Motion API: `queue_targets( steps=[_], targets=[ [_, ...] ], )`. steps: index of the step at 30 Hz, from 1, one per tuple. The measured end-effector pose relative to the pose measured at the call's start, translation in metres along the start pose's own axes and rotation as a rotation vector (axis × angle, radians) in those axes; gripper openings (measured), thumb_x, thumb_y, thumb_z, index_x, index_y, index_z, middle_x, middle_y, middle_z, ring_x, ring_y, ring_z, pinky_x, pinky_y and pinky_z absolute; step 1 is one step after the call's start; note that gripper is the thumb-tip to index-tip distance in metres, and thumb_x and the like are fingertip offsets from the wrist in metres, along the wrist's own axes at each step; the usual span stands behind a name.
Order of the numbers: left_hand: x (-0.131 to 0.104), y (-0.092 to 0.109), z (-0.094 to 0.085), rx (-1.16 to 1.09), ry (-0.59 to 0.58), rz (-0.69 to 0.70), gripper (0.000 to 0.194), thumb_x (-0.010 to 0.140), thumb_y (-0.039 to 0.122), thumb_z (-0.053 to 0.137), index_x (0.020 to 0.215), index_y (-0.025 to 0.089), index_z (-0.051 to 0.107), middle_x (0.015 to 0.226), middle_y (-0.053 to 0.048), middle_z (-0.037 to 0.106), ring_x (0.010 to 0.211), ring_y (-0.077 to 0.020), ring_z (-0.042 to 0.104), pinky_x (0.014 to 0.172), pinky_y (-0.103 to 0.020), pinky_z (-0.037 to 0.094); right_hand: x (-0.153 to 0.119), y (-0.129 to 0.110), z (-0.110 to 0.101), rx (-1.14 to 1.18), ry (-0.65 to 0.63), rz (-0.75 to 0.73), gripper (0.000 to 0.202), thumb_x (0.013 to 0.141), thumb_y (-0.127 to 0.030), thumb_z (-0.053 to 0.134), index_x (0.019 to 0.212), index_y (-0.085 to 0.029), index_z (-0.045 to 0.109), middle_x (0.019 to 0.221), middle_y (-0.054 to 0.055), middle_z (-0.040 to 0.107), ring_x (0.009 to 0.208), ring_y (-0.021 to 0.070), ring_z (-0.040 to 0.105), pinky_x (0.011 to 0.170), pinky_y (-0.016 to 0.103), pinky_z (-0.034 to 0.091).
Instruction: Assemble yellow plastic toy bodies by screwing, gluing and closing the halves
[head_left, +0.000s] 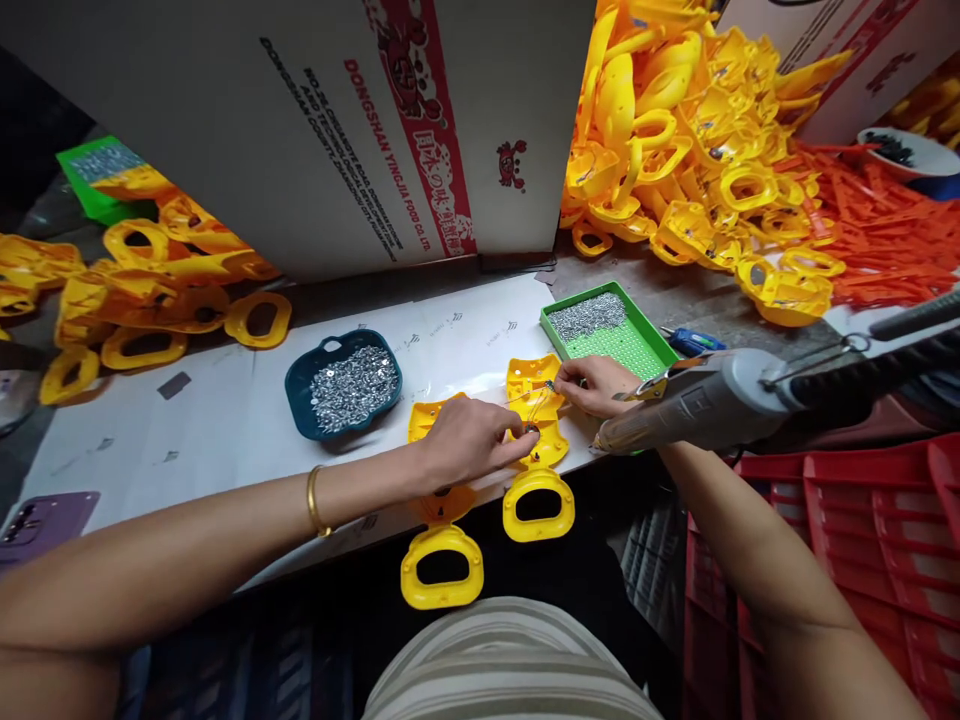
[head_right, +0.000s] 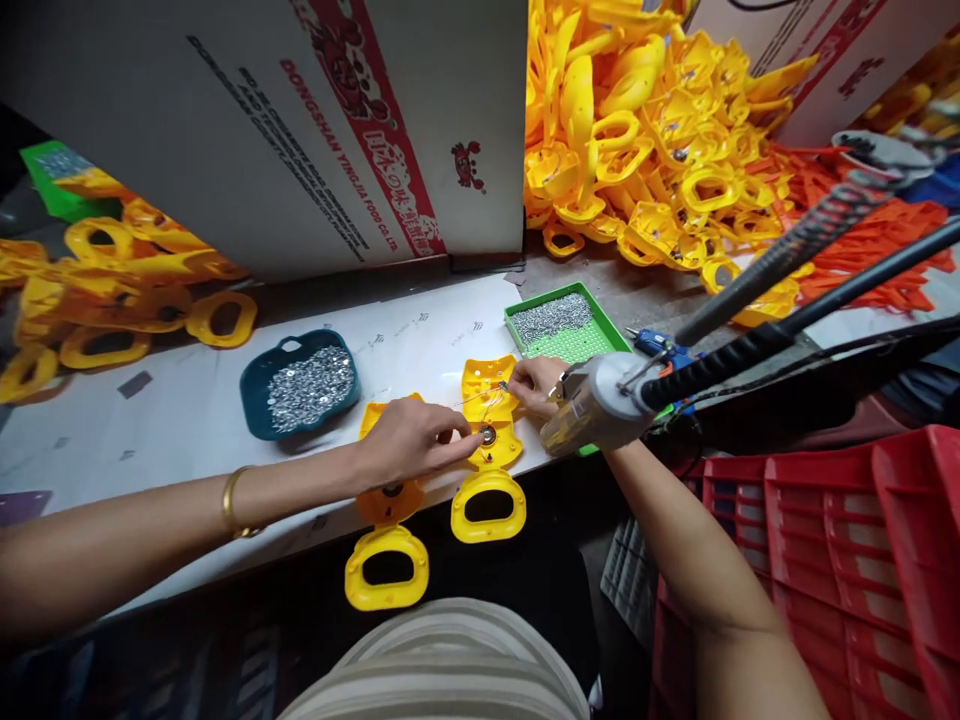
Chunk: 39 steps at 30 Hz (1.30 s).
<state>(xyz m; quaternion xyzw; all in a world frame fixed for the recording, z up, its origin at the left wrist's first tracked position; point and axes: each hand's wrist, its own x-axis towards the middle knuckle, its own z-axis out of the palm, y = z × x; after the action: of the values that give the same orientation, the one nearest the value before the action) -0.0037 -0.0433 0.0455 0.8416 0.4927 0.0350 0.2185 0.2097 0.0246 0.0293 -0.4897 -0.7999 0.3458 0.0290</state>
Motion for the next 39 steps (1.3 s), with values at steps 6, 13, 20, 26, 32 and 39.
queue_targets(
  steps=[6,13,20,26,32,39],
  targets=[
    [0.028,-0.005,0.016,0.057,0.354,0.199,0.05,0.084,0.036,0.067,0.128,0.016,0.054,0.122,-0.012,0.064,0.11,-0.0268,0.052,0.085,-0.037,0.04,-0.001,-0.008,-0.005,0.06,-0.086,-0.035,0.021,0.082,-0.032,0.053,0.071,-0.016,0.06,0.061,-0.001,0.055,0.056,0.0103,0.045,0.054,0.025,0.03],
    [0.045,-0.013,0.031,-0.045,0.331,0.234,0.029,0.093,0.025,0.056,0.121,0.02,0.062,0.105,-0.008,0.071,0.102,-0.0219,0.058,0.091,-0.039,0.034,0.0,-0.001,-0.004,0.16,-0.135,0.018,0.021,0.084,-0.031,0.049,0.075,-0.015,0.059,0.056,-0.002,0.052,0.052,0.0095,0.045,0.05,0.023,0.03],
    [0.05,-0.023,0.031,-0.028,0.363,0.311,0.024,0.096,0.031,0.05,0.105,0.021,0.07,0.086,-0.005,0.072,0.094,-0.0198,0.054,0.094,-0.038,0.033,0.004,0.001,-0.001,0.208,-0.116,0.069,0.025,0.085,-0.034,0.05,0.073,-0.015,0.059,0.051,-0.002,0.052,0.047,0.0099,0.045,0.047,0.024,0.03],
    [0.047,-0.029,0.033,0.026,0.443,0.305,0.021,0.093,0.031,0.055,0.101,0.02,0.071,0.092,-0.007,0.07,0.104,-0.0237,0.05,0.095,-0.043,0.033,-0.002,0.009,0.003,0.154,0.212,-0.063,0.027,0.086,-0.034,0.052,0.098,-0.014,0.067,0.084,0.006,0.066,0.073,0.0143,0.056,0.067,0.025,0.04],
    [0.041,-0.028,0.033,0.134,0.414,0.182,0.017,0.09,0.027,0.06,0.1,0.023,0.073,0.111,-0.009,0.062,0.112,-0.0288,0.044,0.096,-0.051,0.031,-0.004,0.013,0.006,0.045,0.117,-0.063,0.03,0.087,-0.034,0.051,0.105,-0.018,0.069,0.086,0.005,0.069,0.074,0.0158,0.058,0.068,0.027,0.039],
    [0.04,-0.026,0.035,0.148,0.393,0.156,0.016,0.089,0.029,0.061,0.099,0.025,0.073,0.118,-0.009,0.06,0.114,-0.0294,0.043,0.096,-0.05,0.03,-0.005,0.005,0.002,0.007,0.043,0.015,0.031,0.086,-0.036,0.051,0.099,-0.018,0.072,0.076,0.004,0.069,0.065,0.0143,0.053,0.061,0.027,0.036]
  ],
)
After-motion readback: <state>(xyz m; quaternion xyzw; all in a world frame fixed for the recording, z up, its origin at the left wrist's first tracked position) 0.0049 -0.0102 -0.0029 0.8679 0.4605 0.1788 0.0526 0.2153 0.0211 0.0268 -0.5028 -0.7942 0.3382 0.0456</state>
